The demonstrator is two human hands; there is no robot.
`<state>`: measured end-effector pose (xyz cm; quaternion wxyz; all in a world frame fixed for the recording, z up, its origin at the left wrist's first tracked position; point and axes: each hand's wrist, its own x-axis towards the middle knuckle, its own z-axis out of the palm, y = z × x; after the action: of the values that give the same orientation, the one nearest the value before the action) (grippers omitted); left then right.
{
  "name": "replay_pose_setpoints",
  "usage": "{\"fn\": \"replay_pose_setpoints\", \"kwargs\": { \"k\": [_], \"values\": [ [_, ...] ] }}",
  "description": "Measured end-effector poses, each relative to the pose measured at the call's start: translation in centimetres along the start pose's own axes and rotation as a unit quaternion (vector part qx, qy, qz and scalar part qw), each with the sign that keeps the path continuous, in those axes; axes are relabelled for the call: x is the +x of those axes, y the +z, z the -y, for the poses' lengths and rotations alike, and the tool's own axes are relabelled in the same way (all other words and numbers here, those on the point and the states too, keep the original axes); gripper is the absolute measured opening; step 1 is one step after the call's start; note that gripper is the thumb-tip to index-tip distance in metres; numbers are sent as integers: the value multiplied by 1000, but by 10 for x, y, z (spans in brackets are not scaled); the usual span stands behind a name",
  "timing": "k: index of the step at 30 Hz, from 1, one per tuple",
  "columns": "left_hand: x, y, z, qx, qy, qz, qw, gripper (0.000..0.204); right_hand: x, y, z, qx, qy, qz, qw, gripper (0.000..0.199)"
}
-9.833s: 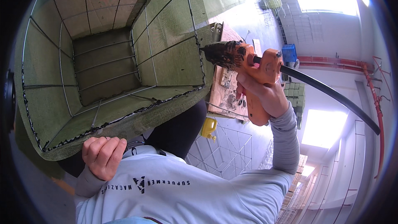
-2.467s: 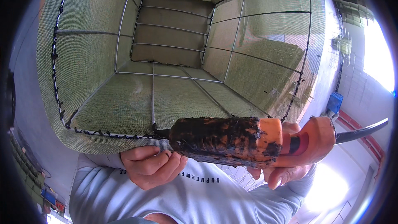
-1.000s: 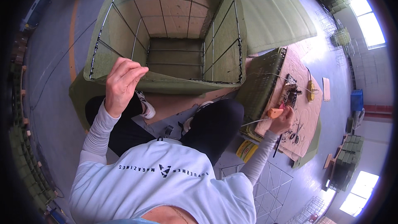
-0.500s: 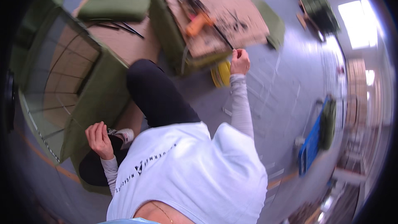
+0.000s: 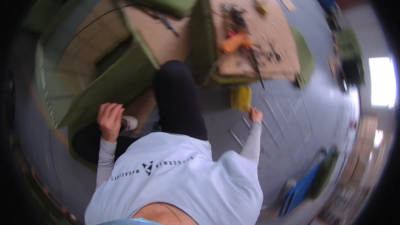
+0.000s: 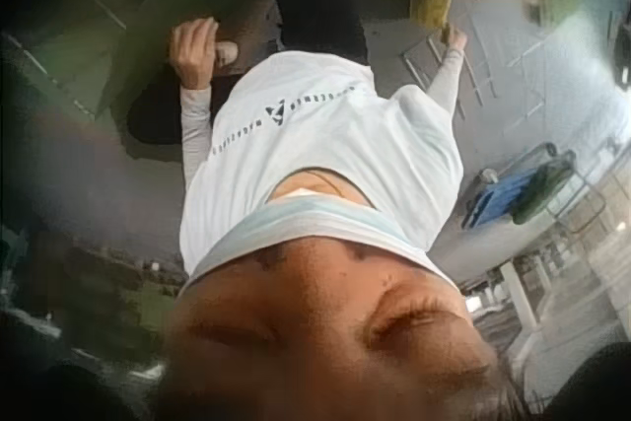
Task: Assembling storage bins by gluing green fabric/foam panels to a metal wire frame.
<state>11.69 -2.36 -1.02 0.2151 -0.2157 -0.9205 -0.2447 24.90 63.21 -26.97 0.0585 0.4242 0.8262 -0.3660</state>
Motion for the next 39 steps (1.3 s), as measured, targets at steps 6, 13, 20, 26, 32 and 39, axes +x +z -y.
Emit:
{"fn": "replay_pose_setpoints", "kwargs": {
  "k": [6, 13, 20, 26, 32, 39],
  "values": [
    [-11, -6, -10, -17, -19, -44, 999, 24, 23, -1, -27, 164, 39, -59, 984, 56],
    [-23, -44, 9, 101, 33, -95, 990, 23, 17, -24, 43, -231, -125, -359, 896, 44],
    [-25, -46, 27, 213, 76, -127, 966, 30, -241, 89, 418, 110, -718, -106, 680, 20],
    [-5, -49, 44, 230, 91, -113, 962, 33, -317, 166, 512, 14, -874, 65, 481, 45],
    [10, -56, 44, 205, 59, -103, 972, 36, -329, 186, 532, -32, -865, 31, 499, 58],
    [37, -72, 35, 38, -57, -41, 997, 24, -346, 168, 567, -123, -818, 158, 540, 54]
  ]
}}
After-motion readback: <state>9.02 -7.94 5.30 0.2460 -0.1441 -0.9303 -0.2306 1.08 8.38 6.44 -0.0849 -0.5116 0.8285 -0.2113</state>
